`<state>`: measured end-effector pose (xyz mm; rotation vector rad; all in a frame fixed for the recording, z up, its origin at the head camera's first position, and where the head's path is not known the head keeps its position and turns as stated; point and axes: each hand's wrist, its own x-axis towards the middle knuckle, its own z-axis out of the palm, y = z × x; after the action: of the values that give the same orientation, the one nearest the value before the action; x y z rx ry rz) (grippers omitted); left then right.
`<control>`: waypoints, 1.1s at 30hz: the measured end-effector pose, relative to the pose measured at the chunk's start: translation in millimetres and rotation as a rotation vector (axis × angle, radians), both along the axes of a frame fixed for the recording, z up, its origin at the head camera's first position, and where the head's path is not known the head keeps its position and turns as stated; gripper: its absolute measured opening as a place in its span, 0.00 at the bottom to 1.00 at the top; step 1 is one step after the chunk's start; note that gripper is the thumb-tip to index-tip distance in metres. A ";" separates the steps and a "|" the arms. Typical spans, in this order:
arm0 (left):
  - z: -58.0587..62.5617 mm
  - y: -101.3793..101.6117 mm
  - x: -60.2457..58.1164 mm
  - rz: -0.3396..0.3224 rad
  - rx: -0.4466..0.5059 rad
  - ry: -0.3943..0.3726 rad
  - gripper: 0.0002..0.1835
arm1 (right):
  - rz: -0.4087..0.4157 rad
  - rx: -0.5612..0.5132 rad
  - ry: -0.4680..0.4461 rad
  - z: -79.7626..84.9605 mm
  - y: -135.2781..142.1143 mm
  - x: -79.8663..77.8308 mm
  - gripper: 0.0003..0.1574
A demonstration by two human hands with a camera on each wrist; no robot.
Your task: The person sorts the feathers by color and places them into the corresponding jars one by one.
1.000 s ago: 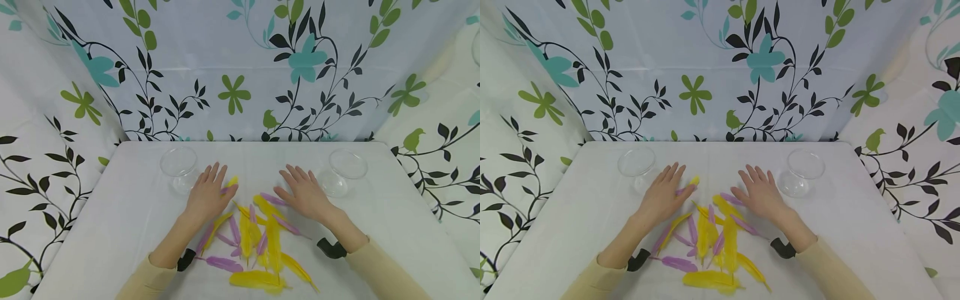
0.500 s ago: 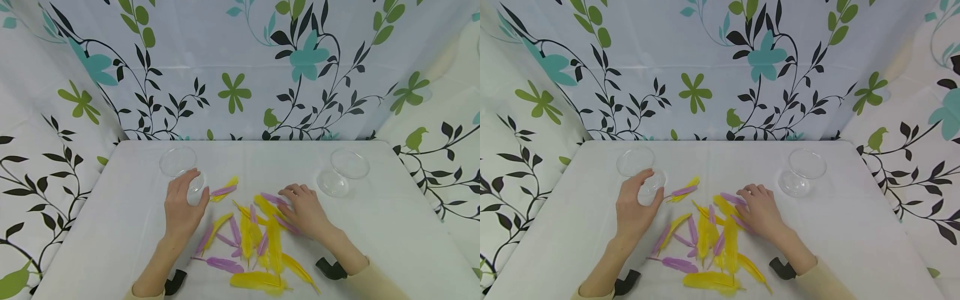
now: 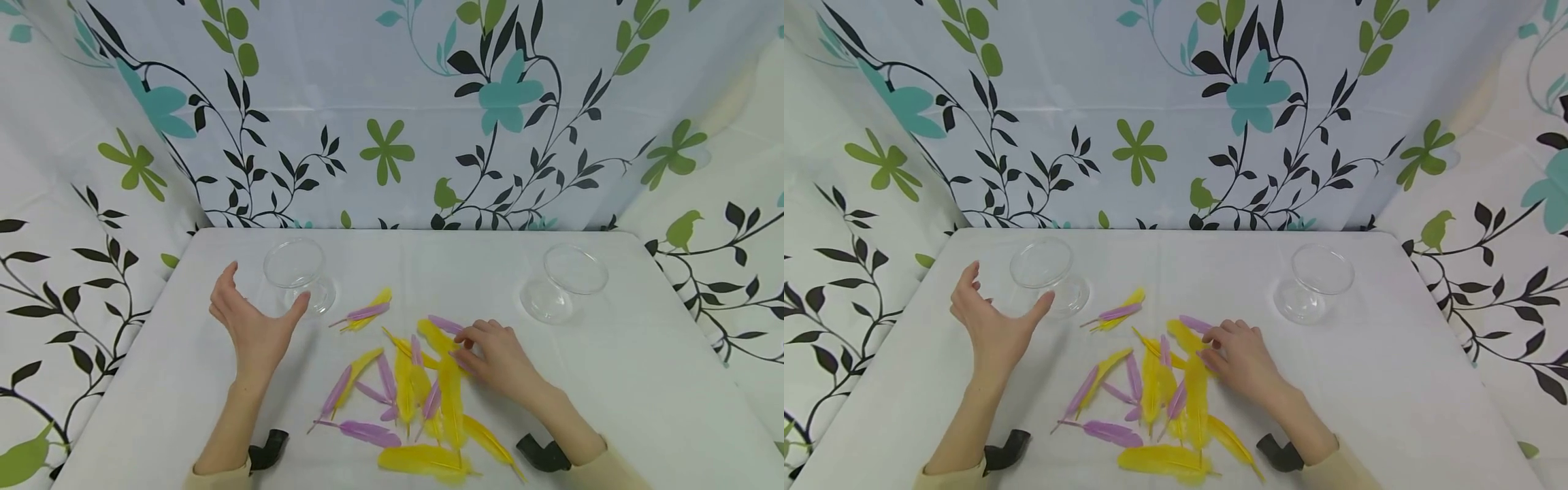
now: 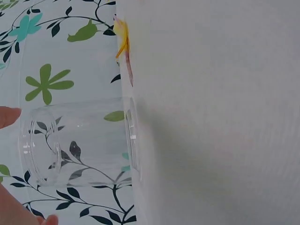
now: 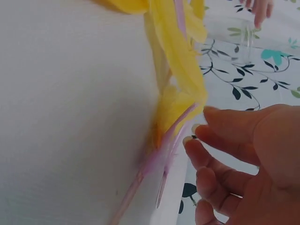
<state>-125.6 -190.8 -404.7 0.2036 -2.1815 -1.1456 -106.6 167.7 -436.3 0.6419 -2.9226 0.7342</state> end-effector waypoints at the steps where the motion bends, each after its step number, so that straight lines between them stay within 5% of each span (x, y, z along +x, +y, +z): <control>1: 0.6 -2.3 -1.1 -0.017 0.030 -0.064 0.56 | 0.012 -0.012 -0.011 0.5 -0.3 0.5 0.08; 6: -0.5 -11.1 -9.3 -0.126 0.112 -0.330 0.66 | 0.079 -0.051 -0.097 1.7 -4.3 1.1 0.14; 10: -5.9 -15.2 -17.1 -0.178 0.091 -0.424 0.69 | 0.125 -0.056 -0.147 -0.1 -6.0 1.3 0.17; 22: -12.2 -26.9 -30.3 -0.216 0.051 -0.452 0.69 | 0.154 -0.134 -0.220 -2.9 -8.0 1.1 0.09; 33: -5.9 -27.0 -25.2 -0.253 -0.069 -0.465 0.65 | 0.188 -0.150 -0.132 5.1 -6.0 0.7 0.04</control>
<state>-150.8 -217.8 -410.6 0.1804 -2.7151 -1.2523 -105.9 161.7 -431.1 0.8938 -2.9129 1.0425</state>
